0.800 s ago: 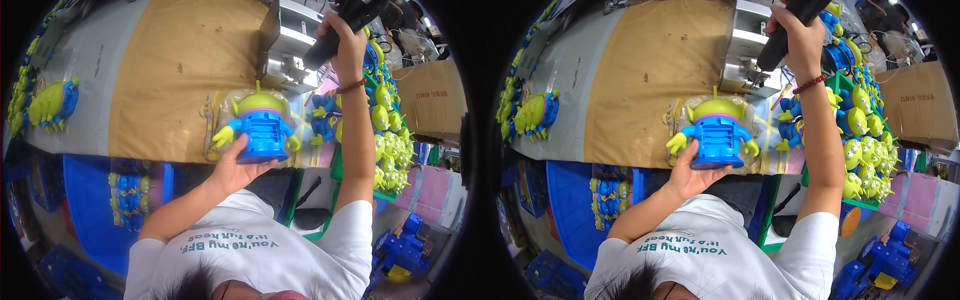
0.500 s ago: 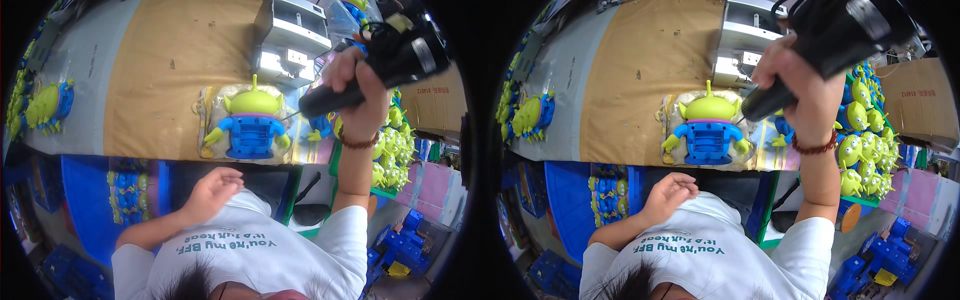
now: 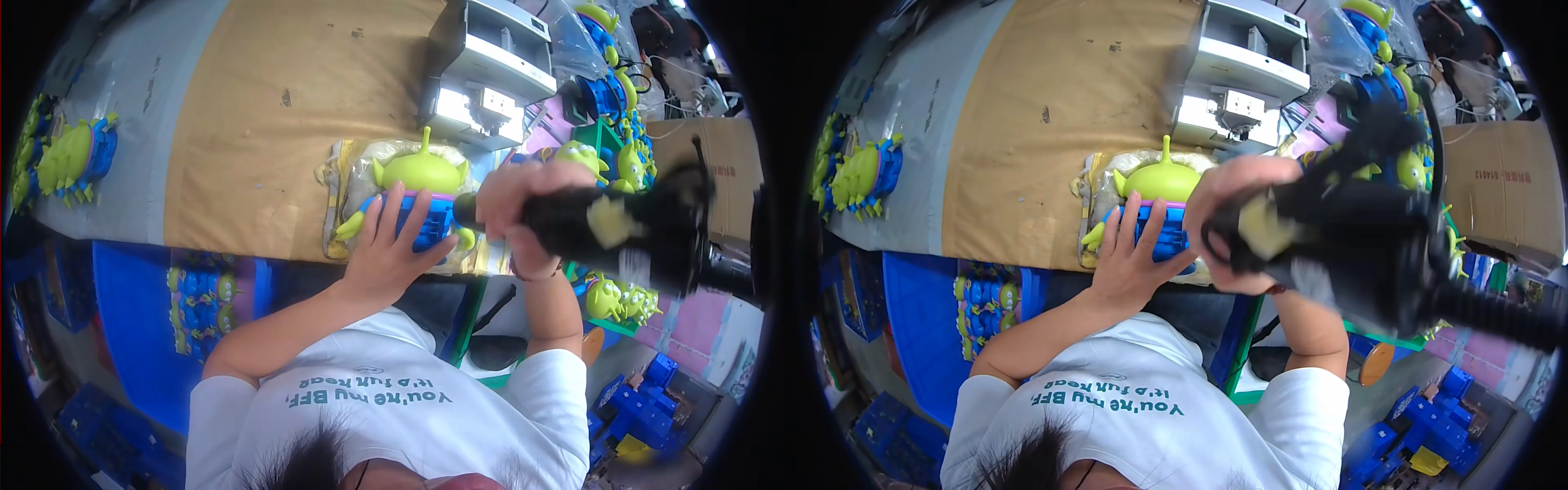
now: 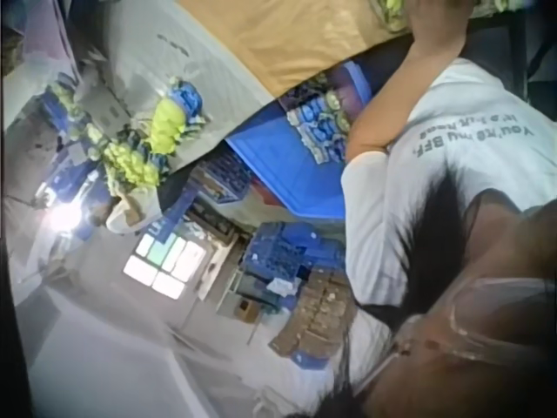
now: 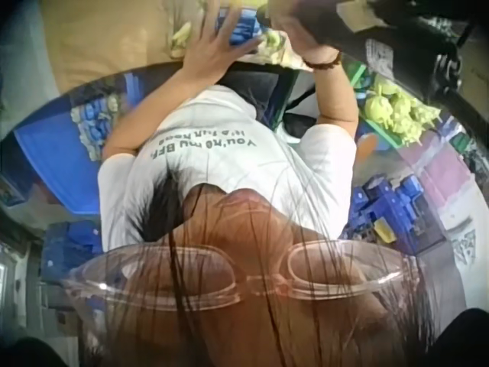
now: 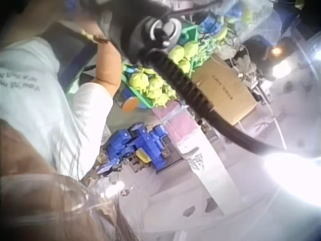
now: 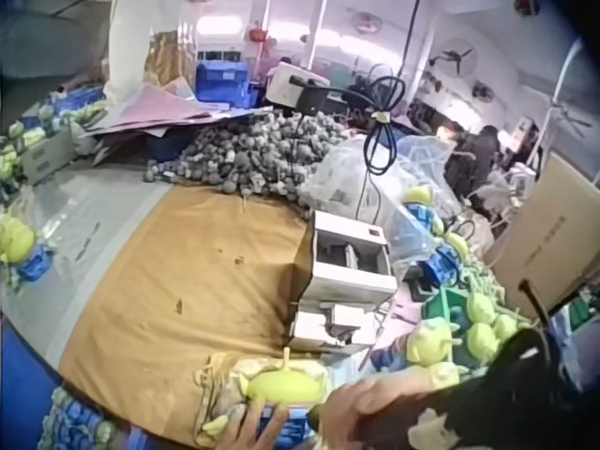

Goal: Cleaning toy alien figures with an air blower nozzle and placing them in a blue plastic bin.

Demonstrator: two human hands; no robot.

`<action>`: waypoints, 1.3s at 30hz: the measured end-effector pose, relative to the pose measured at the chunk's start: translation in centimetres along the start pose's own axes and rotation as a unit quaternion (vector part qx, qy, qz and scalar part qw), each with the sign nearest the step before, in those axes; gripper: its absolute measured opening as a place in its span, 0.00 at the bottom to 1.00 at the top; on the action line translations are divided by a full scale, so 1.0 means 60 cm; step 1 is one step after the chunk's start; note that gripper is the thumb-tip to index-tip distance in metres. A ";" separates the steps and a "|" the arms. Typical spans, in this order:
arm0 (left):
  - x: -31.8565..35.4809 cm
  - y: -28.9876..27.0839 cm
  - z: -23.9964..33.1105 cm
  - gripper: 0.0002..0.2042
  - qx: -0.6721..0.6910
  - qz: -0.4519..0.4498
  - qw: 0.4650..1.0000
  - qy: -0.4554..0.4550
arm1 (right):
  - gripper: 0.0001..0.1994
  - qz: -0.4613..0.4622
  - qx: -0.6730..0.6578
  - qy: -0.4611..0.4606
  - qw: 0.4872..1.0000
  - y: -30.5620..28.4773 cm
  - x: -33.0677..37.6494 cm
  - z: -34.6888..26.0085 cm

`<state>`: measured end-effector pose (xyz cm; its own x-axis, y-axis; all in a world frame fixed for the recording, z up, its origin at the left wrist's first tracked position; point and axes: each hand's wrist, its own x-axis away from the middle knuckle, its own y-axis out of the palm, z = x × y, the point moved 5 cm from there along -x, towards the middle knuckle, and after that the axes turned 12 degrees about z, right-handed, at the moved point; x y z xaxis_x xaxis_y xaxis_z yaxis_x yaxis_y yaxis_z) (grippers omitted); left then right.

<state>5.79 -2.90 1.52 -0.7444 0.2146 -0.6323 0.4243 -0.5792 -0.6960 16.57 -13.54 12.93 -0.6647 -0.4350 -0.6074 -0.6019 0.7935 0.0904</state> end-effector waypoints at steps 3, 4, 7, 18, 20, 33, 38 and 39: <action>0.003 0.000 -0.002 0.23 0.021 0.004 1.000 -0.019 | 0.19 -0.031 -0.041 -0.003 0.999 0.004 -0.004 0.001; 0.005 0.000 -0.003 0.23 0.008 0.004 1.000 -0.012 | 0.19 -0.017 -0.034 0.015 0.999 0.006 -0.002 -0.001; 0.006 0.005 -0.001 0.23 -0.022 -0.008 1.000 -0.007 | 0.18 -0.012 -0.049 0.035 0.998 0.003 -0.003 0.000; 0.007 0.008 0.001 0.19 0.009 -0.009 1.000 -0.019 | 0.17 -0.001 -0.041 0.036 0.998 0.008 0.005 -0.019; 0.010 0.009 0.001 0.21 0.011 -0.020 1.000 -0.020 | 0.16 -0.005 -0.029 0.034 0.999 0.007 0.008 -0.022; 0.063 -0.045 -0.120 0.30 0.230 0.092 0.931 -0.266 | 0.18 0.317 0.139 0.062 0.936 -0.151 -0.126 0.004; 0.067 -0.032 -0.128 0.24 0.182 0.099 0.953 -0.221 | 0.15 0.290 0.143 0.135 0.936 -0.147 -0.137 0.049; 0.067 -0.032 -0.129 0.23 0.185 0.107 0.952 -0.220 | 0.15 0.286 0.135 0.166 0.934 -0.142 -0.134 0.053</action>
<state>5.97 5.20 -2.31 -0.8401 -0.2418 -0.4856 0.4400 -0.8274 -0.3491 28.46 -15.48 14.51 -0.9707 0.0199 -0.2393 -0.0033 0.9954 0.0962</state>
